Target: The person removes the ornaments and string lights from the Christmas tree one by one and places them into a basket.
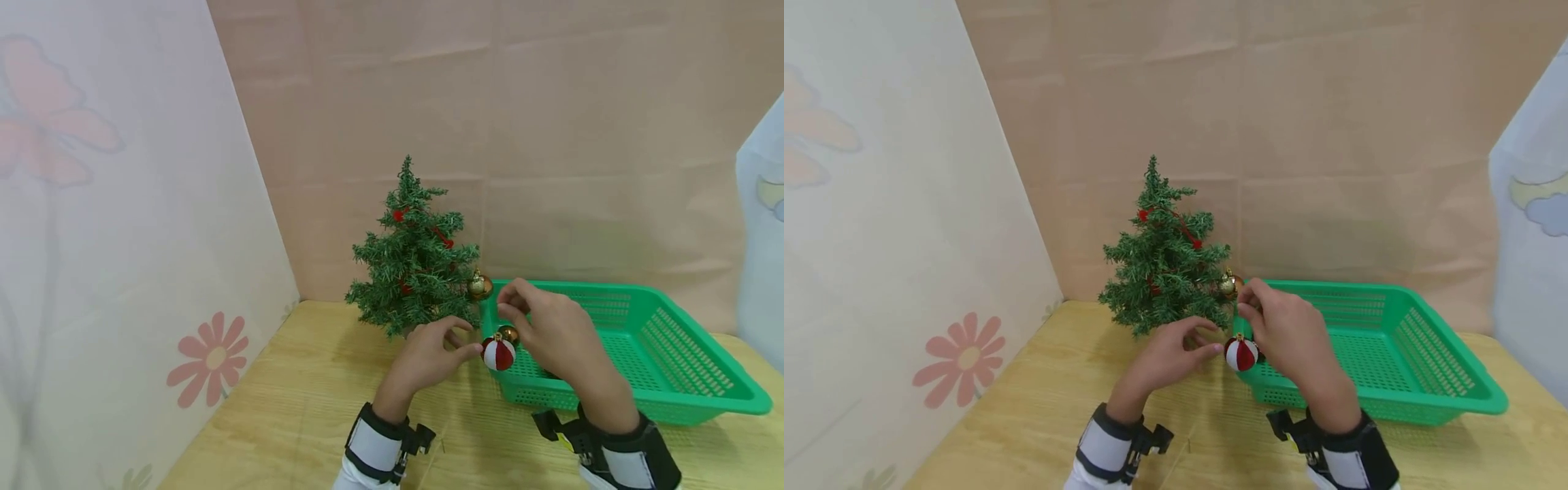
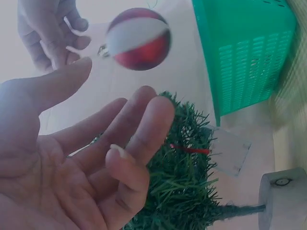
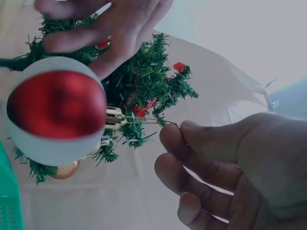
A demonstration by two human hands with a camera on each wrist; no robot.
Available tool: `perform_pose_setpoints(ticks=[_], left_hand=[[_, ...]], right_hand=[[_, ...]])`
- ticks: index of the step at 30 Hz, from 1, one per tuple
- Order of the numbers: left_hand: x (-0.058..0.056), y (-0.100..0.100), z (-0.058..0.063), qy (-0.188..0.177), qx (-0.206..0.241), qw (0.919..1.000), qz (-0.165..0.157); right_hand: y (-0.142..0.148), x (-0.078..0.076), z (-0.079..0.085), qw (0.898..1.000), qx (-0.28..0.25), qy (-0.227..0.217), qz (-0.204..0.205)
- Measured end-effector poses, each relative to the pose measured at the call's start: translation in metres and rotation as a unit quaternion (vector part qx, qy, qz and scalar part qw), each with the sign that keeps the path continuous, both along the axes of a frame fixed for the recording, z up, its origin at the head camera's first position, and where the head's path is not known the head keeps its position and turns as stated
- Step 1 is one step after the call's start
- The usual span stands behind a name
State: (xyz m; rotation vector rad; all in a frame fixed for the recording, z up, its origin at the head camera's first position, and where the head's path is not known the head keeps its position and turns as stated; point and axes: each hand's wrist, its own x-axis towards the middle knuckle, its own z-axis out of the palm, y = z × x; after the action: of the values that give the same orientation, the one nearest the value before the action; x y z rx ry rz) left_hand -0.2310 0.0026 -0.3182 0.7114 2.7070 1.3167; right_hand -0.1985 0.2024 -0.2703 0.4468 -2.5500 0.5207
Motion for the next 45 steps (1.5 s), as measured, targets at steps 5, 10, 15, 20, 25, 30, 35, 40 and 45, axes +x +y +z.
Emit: perform_pose_setpoints(ticks=[5,10,15,20,25,30,35,40,45], left_hand=[[-0.002,-0.013,0.002,0.023,0.043,0.9985,0.024],[0.0,-0.027,0.01,0.034,0.114,0.9923,0.034],[0.0,-0.029,0.016,0.031,0.129,0.9906,0.032],[-0.001,-0.025,0.019,0.016,0.127,0.9912,0.034],[0.001,-0.026,0.02,0.025,0.122,0.9914,0.038],[0.002,-0.028,0.021,0.025,0.12,0.9915,0.043],[-0.007,-0.038,0.021,0.041,0.217,0.967,0.127],[-0.024,-0.066,0.017,0.023,0.371,0.8952,0.246],[-0.048,-0.095,-0.009,-0.046,0.499,0.8084,0.309]], right_hand=[[0.006,-0.004,-0.002,1.0,0.003,0.003,-0.01],[0.014,-0.009,-0.005,1.0,0.011,0.005,-0.025],[0.026,-0.013,-0.01,0.999,0.022,-0.02,-0.03],[0.034,-0.015,-0.021,0.995,0.038,-0.081,-0.033],[0.032,-0.02,-0.033,0.992,0.04,-0.112,-0.028],[0.027,-0.022,-0.04,0.991,0.042,-0.123,-0.018],[0.031,-0.021,-0.04,0.989,0.051,-0.137,-0.017],[0.032,-0.022,-0.039,0.987,0.066,-0.142,-0.018],[0.028,-0.025,-0.036,0.983,0.089,-0.157,-0.007]])
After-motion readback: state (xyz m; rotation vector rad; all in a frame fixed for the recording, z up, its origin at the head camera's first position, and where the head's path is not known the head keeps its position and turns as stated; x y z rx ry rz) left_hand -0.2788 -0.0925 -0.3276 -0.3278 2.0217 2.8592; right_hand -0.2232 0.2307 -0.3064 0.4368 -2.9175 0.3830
